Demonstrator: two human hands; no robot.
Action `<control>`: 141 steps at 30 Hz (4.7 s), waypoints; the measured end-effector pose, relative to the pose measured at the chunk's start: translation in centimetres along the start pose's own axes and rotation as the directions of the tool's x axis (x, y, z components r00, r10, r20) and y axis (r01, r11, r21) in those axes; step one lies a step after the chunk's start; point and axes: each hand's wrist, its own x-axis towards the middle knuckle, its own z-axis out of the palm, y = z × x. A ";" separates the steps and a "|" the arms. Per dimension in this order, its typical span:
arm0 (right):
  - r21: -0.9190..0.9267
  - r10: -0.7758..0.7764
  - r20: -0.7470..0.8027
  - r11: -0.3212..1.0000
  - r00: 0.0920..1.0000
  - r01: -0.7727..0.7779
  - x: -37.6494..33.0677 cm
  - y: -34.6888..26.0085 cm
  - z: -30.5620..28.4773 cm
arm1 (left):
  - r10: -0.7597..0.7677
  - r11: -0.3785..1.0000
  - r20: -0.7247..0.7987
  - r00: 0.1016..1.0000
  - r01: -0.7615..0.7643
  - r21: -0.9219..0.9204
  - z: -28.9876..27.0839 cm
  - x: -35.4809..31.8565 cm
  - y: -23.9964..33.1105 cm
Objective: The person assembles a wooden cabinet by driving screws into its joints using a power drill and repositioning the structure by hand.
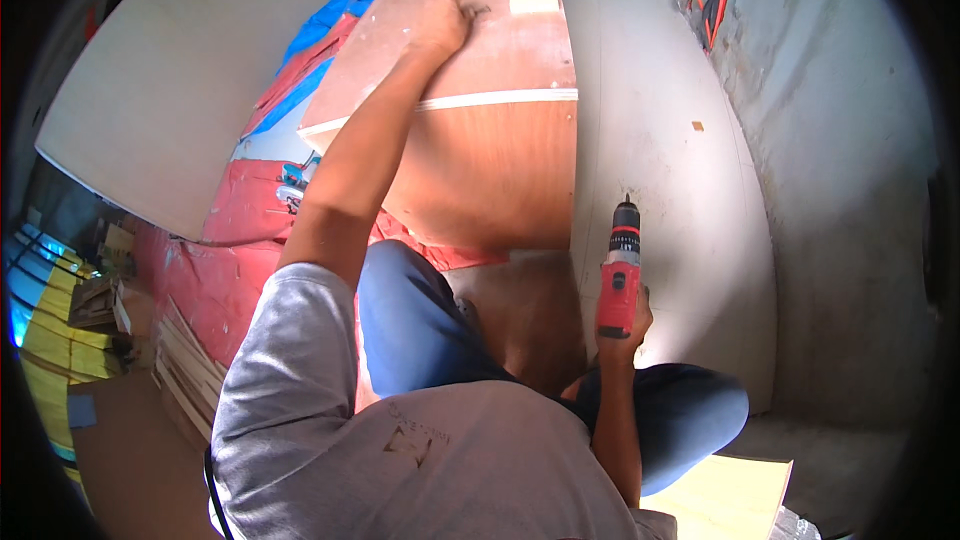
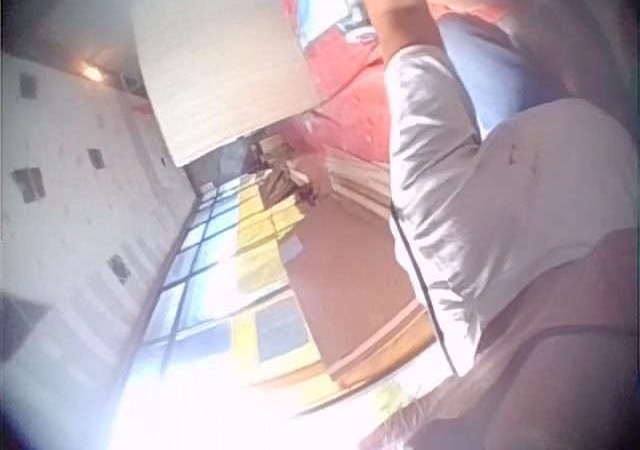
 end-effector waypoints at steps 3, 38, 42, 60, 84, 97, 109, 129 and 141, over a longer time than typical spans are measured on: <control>-0.220 0.041 0.098 0.975 0.994 -0.018 0.6 0.5 -1.8 | -0.136 0.906 -0.157 0.978 0.059 -0.419 -3.9 -4.0 10.8; -0.235 -0.076 0.309 0.960 0.948 0.153 0.2 7.7 6.0 | -0.009 -0.679 0.949 0.315 0.695 -0.237 9.1 -30.2 22.1; -0.281 -0.058 0.317 0.947 0.947 0.153 0.6 7.5 5.9 | 0.071 -0.684 0.964 0.254 0.717 -0.138 8.6 -30.3 21.9; -0.273 0.040 0.346 0.960 0.937 0.060 -0.6 7.2 6.1 | -0.269 -0.258 0.938 0.220 0.921 -0.290 5.5 -32.0 25.5; -0.333 -0.069 0.359 0.922 0.931 0.197 -2.0 7.1 4.0 | -0.102 -0.507 0.988 0.112 0.849 -0.149 9.9 -27.2 21.2; -0.370 -0.037 0.353 0.912 0.935 0.177 -2.5 7.5 3.1 | -0.066 -0.542 0.987 0.148 0.825 -0.160 9.6 -27.2 22.9; -0.292 0.029 0.546 0.943 0.837 0.158 -3.1 3.0 -1.9 | -0.239 -0.085 0.783 0.574 0.791 -0.605 1.8 -30.0 19.9; -0.446 0.140 0.565 0.881 0.813 0.159 -4.8 10.6 -0.1 | 0.212 0.931 -0.174 0.962 -0.253 -0.262 -4.9 -7.7 15.1; -0.565 0.166 0.632 0.768 0.757 0.303 -5.5 14.8 4.2 | 0.088 -0.598 0.989 -0.121 0.787 0.149 17.0 -43.3 23.4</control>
